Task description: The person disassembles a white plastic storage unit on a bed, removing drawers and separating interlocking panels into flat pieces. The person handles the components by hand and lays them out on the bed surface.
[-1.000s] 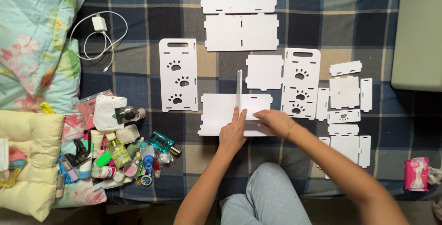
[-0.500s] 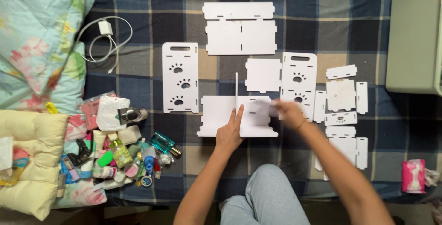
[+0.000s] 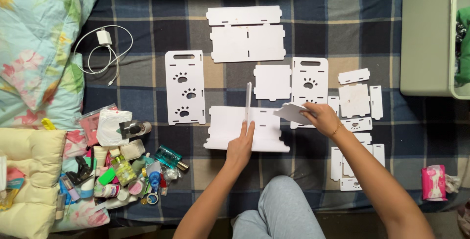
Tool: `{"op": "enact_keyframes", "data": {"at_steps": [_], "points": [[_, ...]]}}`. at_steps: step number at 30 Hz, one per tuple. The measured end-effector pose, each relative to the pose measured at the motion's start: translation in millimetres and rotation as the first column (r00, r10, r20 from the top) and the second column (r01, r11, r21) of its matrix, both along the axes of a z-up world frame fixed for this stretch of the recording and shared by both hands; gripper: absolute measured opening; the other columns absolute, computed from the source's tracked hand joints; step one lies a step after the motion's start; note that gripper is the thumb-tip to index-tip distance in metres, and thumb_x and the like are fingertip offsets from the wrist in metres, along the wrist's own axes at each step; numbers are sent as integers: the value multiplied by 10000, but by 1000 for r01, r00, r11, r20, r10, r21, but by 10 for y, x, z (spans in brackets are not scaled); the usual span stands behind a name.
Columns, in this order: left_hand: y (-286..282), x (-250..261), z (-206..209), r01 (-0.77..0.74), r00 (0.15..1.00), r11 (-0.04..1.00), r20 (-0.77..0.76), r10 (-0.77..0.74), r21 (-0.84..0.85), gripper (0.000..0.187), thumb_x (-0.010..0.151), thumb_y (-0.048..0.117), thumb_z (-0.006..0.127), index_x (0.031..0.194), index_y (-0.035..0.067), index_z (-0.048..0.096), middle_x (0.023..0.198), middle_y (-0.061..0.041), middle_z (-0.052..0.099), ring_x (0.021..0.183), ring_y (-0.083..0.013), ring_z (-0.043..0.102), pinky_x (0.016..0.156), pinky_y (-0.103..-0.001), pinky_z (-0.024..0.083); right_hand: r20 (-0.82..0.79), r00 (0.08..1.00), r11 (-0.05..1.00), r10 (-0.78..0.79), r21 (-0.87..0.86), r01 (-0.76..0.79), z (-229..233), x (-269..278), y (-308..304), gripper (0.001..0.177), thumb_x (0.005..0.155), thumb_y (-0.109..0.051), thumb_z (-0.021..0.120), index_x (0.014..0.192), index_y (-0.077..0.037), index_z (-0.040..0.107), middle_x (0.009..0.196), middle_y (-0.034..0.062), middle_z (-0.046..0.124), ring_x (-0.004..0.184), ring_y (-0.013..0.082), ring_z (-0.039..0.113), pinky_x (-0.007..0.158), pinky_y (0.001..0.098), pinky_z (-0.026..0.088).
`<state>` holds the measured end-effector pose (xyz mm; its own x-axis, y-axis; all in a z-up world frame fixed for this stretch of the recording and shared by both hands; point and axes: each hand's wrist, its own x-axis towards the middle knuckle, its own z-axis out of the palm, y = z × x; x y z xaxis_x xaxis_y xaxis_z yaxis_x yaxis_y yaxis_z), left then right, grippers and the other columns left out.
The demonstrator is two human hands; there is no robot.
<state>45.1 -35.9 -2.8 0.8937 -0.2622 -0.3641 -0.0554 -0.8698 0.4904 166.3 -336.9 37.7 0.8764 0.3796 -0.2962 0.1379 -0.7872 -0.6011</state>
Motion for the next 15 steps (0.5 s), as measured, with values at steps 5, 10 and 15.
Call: {"op": "enact_keyframes", "data": {"at_steps": [5,10,15], "points": [[97,-411,99,7,1000,999,-12,-7,-46,801,786,-74,628,1531,52,363,1511,-308,433,656,-371,709,542,-420,571,33,992,990,120,65,-122,-340,173,171,225,885,-282,716,1022,-104,701,799,142,726,724,335,705,668,396,554],[96,-793,208,-24,994,1000,-104,25,13,824,765,-87,622,1530,58,352,1538,-288,411,643,-356,713,532,-411,573,-90,959,950,267,-142,-278,-862,265,476,247,923,-395,693,1048,-192,754,875,74,773,824,302,725,802,450,507],[127,-1058,303,-38,991,999,-131,41,22,879,742,-96,635,1547,74,327,1562,-285,377,611,-333,706,529,-406,571,-296,933,938,204,-214,-273,-1311,253,676,304,877,-436,712,1077,-214,769,980,31,789,937,267,720,886,505,446]]}}
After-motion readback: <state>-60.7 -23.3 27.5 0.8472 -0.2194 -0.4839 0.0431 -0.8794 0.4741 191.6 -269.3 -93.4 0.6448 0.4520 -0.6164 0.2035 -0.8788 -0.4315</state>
